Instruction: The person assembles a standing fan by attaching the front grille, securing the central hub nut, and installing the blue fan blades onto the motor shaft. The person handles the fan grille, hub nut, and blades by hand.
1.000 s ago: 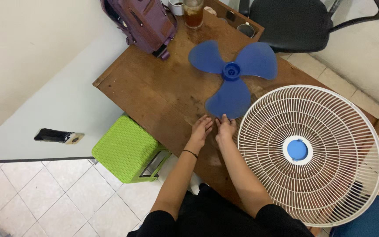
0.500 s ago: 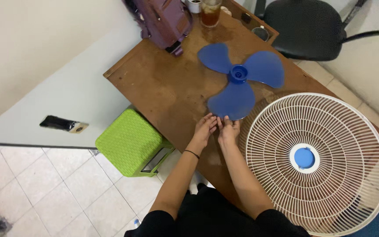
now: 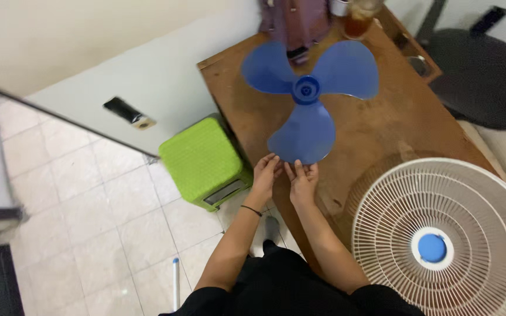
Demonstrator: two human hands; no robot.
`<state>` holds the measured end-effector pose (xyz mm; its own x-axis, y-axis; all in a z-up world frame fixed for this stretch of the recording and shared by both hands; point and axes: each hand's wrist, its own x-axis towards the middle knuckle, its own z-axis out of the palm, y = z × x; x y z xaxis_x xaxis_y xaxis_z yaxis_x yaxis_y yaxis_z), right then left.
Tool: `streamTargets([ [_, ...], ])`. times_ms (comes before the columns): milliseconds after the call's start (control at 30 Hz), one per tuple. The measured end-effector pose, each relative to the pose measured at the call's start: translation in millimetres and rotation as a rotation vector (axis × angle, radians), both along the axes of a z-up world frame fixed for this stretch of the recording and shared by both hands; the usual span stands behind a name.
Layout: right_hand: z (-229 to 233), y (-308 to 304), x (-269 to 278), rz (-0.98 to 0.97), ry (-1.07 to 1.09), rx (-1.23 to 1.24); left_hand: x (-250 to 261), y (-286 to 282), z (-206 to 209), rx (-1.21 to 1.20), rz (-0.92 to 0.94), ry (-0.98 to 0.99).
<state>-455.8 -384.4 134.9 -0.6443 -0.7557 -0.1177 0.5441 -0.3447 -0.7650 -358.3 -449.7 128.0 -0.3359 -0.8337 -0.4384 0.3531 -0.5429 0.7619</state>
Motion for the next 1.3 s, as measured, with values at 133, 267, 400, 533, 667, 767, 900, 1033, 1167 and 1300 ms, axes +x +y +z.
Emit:
streamTargets([
  [133, 0.3, -5.3, 46.0, 0.160, 0.007, 0.046, 53.7, -6.8, -10.4, -0.047, 0.212, -0.001],
  [267, 2.6, -1.5, 98.3, 0.319, 0.038, 0.086, 112.9, -11.1, -32.5, -0.133, 0.453, -0.093],
  [400, -8.1, 8.9, 151.4, 0.486, 0.077, 0.033, 180.3, 2.0, -40.1, -0.250, 0.666, -0.196],
  [533, -22.7, 29.1, 206.2, 0.626, 0.106, 0.044, 245.3, 29.6, -25.9, -0.266, 0.784, -0.200],
  [667, -38.6, 49.7, 247.4, 0.753, 0.146, 0.122, 304.2, 66.7, -7.6, -0.227, 0.856, -0.275],
  [767, -53.6, 66.3, 272.8, 0.867, 0.165, 0.162, 344.2, 94.7, -0.2, -0.213, 0.906, -0.328],
  [900, -79.2, 79.3, 297.3, 1.036, 0.188, 0.181, 388.2, 120.1, -7.5, -0.163, 1.024, -0.339],
  [1033, -99.0, 82.3, 324.3, 1.208, 0.140, 0.214, 424.6, 135.8, -18.7, -0.071, 1.146, -0.277],
  [1167, -107.9, 85.9, 333.5, 1.406, 0.147, 0.206, 444.2, 153.2, -28.2, -0.051, 1.291, -0.249],
  [1300, -116.9, 81.9, 345.7, 1.568, 0.134, 0.203, 463.5, 173.7, -42.1, 0.032, 1.458, -0.380],
])
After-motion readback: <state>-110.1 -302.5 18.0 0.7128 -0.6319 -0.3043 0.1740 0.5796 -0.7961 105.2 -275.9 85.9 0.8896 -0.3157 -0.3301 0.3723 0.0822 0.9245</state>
